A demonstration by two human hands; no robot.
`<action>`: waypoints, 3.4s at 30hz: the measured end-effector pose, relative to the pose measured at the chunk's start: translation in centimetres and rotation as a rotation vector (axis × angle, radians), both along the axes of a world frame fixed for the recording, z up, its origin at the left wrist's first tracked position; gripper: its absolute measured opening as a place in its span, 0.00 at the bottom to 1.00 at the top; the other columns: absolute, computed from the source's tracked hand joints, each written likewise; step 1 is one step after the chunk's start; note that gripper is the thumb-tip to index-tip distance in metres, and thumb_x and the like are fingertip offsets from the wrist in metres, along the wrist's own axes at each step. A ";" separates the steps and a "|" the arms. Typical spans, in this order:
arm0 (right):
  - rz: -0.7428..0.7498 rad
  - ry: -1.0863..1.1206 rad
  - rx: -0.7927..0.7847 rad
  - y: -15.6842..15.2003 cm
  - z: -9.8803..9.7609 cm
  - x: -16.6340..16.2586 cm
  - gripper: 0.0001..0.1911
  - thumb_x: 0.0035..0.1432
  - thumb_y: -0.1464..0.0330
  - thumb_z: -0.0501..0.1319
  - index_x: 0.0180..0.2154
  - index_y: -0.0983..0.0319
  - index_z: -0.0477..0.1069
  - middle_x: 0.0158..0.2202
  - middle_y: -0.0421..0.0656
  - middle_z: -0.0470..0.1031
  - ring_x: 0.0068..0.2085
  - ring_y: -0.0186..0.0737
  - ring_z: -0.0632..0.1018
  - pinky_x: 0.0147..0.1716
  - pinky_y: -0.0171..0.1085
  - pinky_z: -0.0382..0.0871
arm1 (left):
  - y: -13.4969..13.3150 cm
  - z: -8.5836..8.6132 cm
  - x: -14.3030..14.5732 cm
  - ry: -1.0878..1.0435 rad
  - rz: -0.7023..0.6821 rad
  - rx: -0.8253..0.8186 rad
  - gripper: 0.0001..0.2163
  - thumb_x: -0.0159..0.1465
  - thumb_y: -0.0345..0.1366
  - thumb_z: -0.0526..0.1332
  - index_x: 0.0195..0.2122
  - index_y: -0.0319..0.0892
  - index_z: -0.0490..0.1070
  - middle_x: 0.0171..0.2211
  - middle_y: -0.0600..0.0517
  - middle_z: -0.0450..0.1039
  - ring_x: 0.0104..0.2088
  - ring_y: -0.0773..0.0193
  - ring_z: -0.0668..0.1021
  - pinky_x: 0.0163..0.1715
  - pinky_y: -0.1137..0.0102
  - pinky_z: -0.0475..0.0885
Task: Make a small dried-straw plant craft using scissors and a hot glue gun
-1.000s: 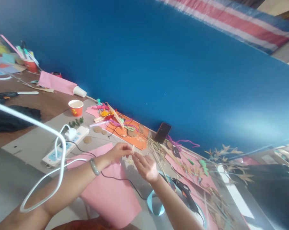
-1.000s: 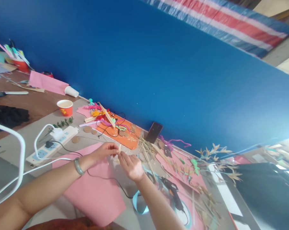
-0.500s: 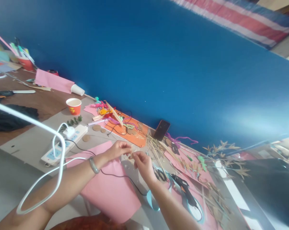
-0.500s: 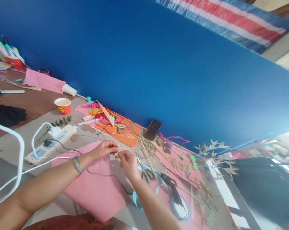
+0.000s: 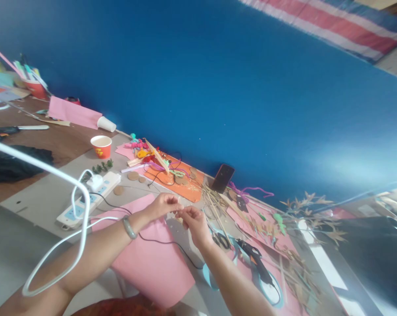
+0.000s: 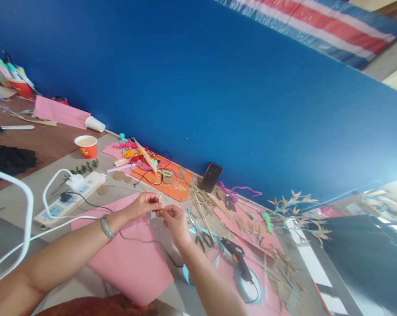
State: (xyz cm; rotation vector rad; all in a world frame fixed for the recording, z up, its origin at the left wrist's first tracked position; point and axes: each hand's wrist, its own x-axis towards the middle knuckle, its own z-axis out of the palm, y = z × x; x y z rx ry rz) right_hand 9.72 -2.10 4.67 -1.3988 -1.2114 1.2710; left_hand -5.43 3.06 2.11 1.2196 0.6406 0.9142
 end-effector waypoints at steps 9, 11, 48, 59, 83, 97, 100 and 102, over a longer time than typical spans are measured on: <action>0.016 -0.066 0.025 0.9 -0.1 1.1 0.16 0.47 0.57 0.67 0.26 0.63 0.70 0.22 0.40 0.75 0.17 0.27 0.64 0.17 0.30 0.57 | 0.5 -0.3 -0.1 -0.009 0.158 -0.100 0.12 0.54 0.42 0.66 0.23 0.37 0.71 0.21 0.53 0.71 0.24 0.69 0.71 0.29 0.72 0.66; -0.008 -0.104 0.079 1.2 0.1 1.4 0.16 0.47 0.57 0.67 0.26 0.62 0.69 0.22 0.39 0.73 0.18 0.28 0.65 0.18 0.31 0.58 | 0.4 0.0 -0.1 -0.035 0.144 -0.120 0.12 0.55 0.42 0.65 0.25 0.37 0.71 0.22 0.52 0.72 0.25 0.69 0.72 0.30 0.72 0.66; 0.554 -1.098 0.137 -4.9 0.8 7.3 0.10 0.57 0.70 0.56 0.38 0.58 0.75 0.33 0.40 0.78 0.32 0.35 0.75 0.33 0.31 0.61 | 0.7 -1.0 0.1 0.016 0.193 -0.203 0.09 0.49 0.34 0.65 0.28 0.39 0.65 0.20 0.52 0.74 0.21 0.69 0.74 0.22 0.76 0.63; 0.088 -1.442 -0.109 -3.4 2.4 14.3 0.09 0.57 0.67 0.57 0.37 0.58 0.74 0.34 0.41 0.78 0.32 0.38 0.76 0.28 0.32 0.57 | 1.3 -1.9 0.0 0.014 0.219 -0.202 0.11 0.45 0.34 0.69 0.29 0.37 0.71 0.22 0.54 0.73 0.20 0.72 0.71 0.21 0.75 0.61; 0.204 -1.509 -0.236 -5.0 0.9 14.1 0.07 0.49 0.74 0.57 0.30 0.59 0.71 0.28 0.44 0.76 0.30 0.42 0.76 0.27 0.34 0.53 | 1.0 -1.1 0.1 0.036 0.222 -0.235 0.10 0.47 0.34 0.68 0.26 0.38 0.67 0.21 0.52 0.74 0.19 0.70 0.74 0.17 0.77 0.63; 0.172 -1.428 -0.208 -4.8 0.2 14.9 0.06 0.55 0.66 0.58 0.36 0.60 0.70 0.30 0.42 0.76 0.32 0.41 0.76 0.26 0.33 0.53 | 0.8 -0.9 0.0 0.066 0.178 -0.156 0.13 0.54 0.43 0.64 0.24 0.38 0.68 0.20 0.51 0.72 0.20 0.71 0.72 0.20 0.77 0.62; 0.062 -1.426 -0.148 -3.8 0.3 15.0 0.11 0.60 0.61 0.55 0.38 0.60 0.70 0.34 0.43 0.76 0.34 0.41 0.76 0.27 0.33 0.56 | 0.8 -1.1 0.1 0.060 0.157 -0.146 0.10 0.54 0.40 0.64 0.24 0.38 0.68 0.20 0.52 0.71 0.21 0.70 0.72 0.22 0.76 0.62; -0.003 -1.453 -0.117 -2.8 -0.1 14.9 0.13 0.61 0.61 0.54 0.40 0.61 0.70 0.37 0.46 0.76 0.36 0.41 0.76 0.28 0.34 0.58 | 0.8 -1.3 0.2 0.029 0.130 -0.175 0.08 0.52 0.37 0.64 0.25 0.38 0.69 0.20 0.54 0.71 0.21 0.70 0.71 0.24 0.75 0.63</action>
